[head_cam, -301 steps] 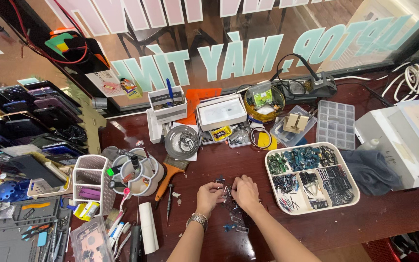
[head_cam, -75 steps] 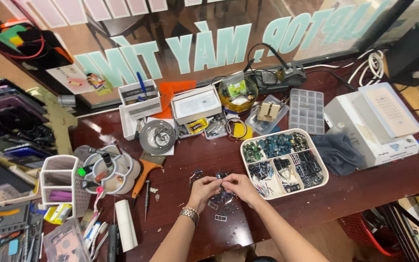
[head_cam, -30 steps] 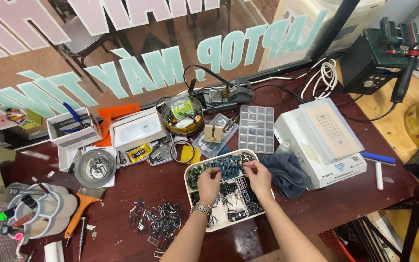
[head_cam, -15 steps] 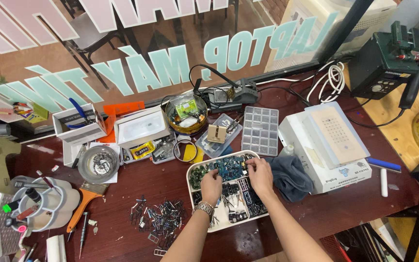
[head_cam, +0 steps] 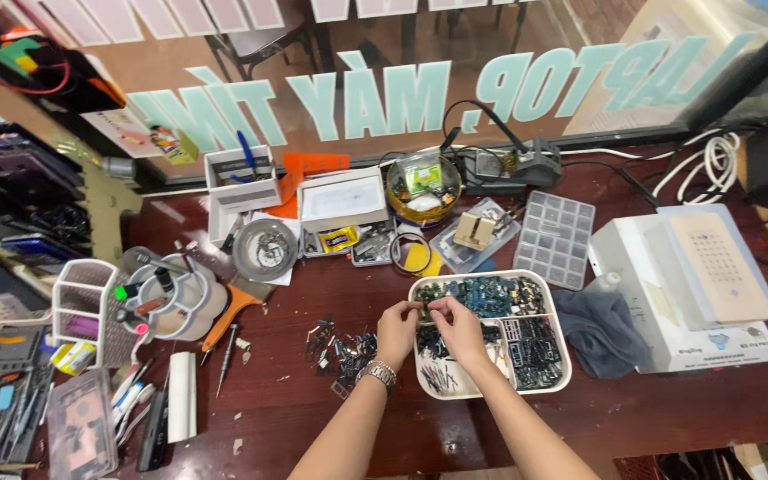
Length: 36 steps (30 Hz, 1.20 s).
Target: The person sorts small electronic components by hand, picking them from a pile on the table and placing them into compartments of a divided tray. The person handles components one at a time, occasionally adjusting the pile and the tray contents.
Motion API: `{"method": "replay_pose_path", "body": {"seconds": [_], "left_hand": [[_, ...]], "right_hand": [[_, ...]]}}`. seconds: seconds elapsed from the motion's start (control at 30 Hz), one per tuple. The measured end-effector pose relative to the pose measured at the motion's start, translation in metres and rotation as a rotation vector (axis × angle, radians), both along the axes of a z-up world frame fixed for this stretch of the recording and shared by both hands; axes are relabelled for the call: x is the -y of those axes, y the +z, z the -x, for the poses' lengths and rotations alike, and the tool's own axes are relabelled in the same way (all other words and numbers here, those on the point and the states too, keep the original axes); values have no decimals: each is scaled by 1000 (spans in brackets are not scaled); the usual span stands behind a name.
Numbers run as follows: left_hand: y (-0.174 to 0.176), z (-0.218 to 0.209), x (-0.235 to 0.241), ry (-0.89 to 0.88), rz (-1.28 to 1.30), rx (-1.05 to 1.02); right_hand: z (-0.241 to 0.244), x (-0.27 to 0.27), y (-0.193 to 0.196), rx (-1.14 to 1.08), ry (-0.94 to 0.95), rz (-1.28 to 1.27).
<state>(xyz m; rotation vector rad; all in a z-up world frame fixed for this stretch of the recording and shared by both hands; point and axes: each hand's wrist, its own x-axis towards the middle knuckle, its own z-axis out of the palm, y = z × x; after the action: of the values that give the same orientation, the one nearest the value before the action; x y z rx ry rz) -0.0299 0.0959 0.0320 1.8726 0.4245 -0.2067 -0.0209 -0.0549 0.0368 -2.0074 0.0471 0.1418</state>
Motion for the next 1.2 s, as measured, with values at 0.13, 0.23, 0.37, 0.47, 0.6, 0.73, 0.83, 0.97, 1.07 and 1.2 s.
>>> {"method": "replay_pose_path", "body": {"seconds": [0.13,0.23,0.37,0.47,0.6,0.73,0.83,0.97,1.07,1.2], "left_hand": [[-11,21,-62,95,-130,95],[-22,37,-100,116,-255,97],[-19,49,-125,51,-348,133],[-3,59,-131,-51,-415,85],[17,64,-130,-231,-517,-45],[19,68,-138,-297,-531,-7],[11,67,-151,-271,-491,34],[5,59,-170,-368,-469,199],[6,64,-176,-675,-404,81],[9,76,-175,-1016,-465,251]], "right_hand": [[7,-39,-22,-104,99,36],[12,-67,-43,-13,214,82],[22,-90,-46,66,230,240],[35,-101,-23,60,240,324],[44,-120,12,50,289,535],[47,-132,21,21,265,526],[43,-129,11,-79,210,432],[28,-119,-9,-158,148,358],[26,-114,-22,-74,157,349],[29,-114,-26,-79,146,304]]}}
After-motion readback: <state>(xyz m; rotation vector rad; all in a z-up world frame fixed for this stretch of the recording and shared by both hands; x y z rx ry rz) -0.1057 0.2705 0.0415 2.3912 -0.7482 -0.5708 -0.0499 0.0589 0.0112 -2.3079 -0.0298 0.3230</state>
